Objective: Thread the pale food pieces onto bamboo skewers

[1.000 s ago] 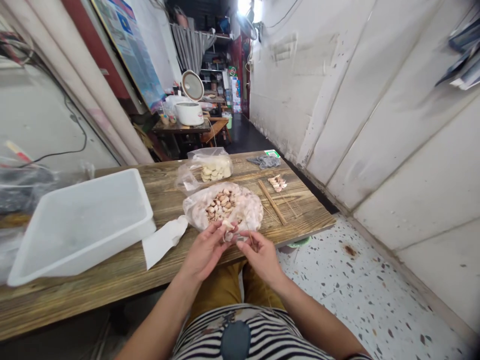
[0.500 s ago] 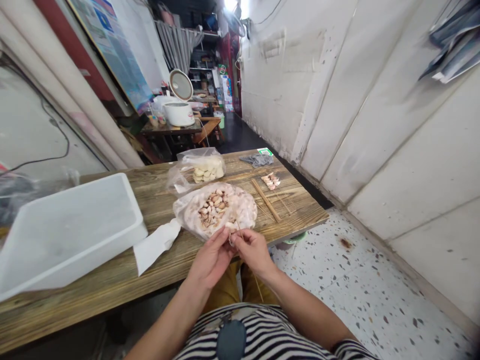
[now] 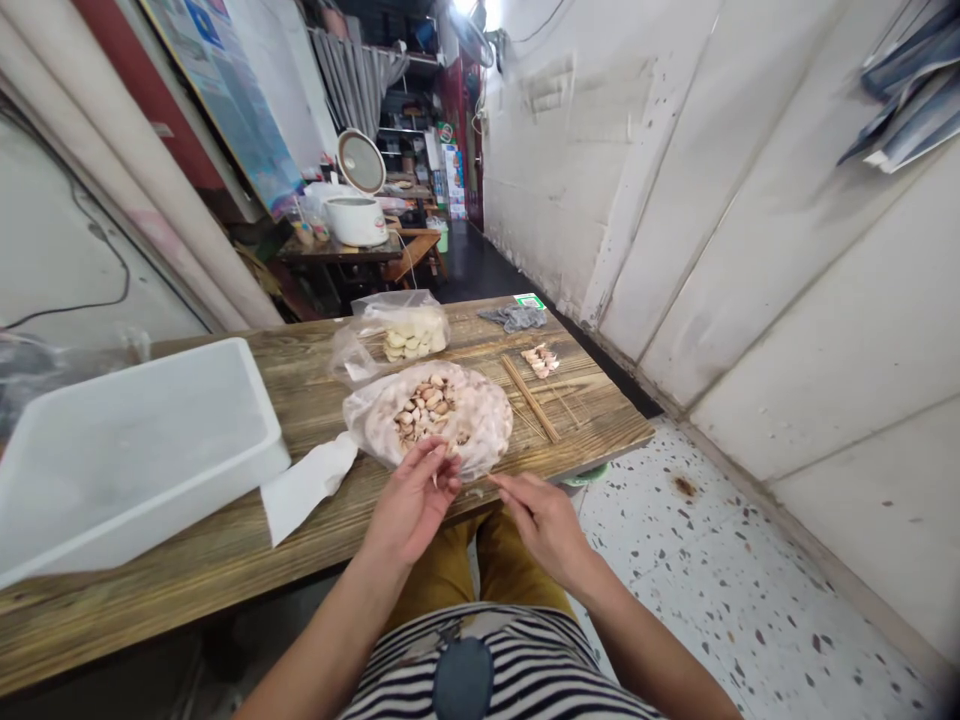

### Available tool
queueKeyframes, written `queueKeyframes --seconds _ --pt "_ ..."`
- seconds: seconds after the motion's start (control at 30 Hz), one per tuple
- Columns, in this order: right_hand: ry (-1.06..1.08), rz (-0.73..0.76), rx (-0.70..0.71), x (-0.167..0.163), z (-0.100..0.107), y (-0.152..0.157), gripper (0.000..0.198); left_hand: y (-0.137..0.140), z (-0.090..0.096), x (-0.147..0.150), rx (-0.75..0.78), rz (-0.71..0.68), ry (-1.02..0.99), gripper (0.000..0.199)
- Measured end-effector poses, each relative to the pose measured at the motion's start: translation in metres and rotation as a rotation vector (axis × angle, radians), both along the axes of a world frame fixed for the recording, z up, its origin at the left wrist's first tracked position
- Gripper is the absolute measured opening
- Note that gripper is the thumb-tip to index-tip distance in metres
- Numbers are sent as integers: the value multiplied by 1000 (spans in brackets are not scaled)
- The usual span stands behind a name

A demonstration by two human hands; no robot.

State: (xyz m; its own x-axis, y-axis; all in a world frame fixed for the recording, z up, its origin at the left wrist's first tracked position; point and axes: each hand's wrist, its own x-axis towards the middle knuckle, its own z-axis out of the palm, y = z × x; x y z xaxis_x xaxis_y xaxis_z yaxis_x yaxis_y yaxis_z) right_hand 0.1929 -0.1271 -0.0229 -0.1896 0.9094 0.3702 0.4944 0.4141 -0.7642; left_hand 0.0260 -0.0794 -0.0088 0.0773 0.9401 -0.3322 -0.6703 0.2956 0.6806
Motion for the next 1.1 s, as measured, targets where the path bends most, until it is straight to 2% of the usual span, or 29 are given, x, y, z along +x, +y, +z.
queueKeyframes --seconds 0.13,0.23,0.33,0.47,0.63,0.83,1.1 --pt "-2 1 0 -11 -1 -2 33 -2 2 -2 -25 -81 -98 12" --pt "-48 -10 6 -14 -4 -6 39 -4 4 -3 9 -132 -192 10" --pt "1 44 -39 -16 -4 -12 43 -5 5 -4 22 -165 -262 5" --pt "180 88 -127 -19 3 -19 34 -5 8 -6 -15 -137 -271 17" --pt "308 117 -167 -23 12 -20 33 -6 9 -6 4 -74 -159 22" --pt "310 100 -223 -26 13 -16 31 -7 7 -3 33 -108 -136 20" --pt "266 81 -220 -23 11 -15 31 -3 9 0 -25 19 -187 21"
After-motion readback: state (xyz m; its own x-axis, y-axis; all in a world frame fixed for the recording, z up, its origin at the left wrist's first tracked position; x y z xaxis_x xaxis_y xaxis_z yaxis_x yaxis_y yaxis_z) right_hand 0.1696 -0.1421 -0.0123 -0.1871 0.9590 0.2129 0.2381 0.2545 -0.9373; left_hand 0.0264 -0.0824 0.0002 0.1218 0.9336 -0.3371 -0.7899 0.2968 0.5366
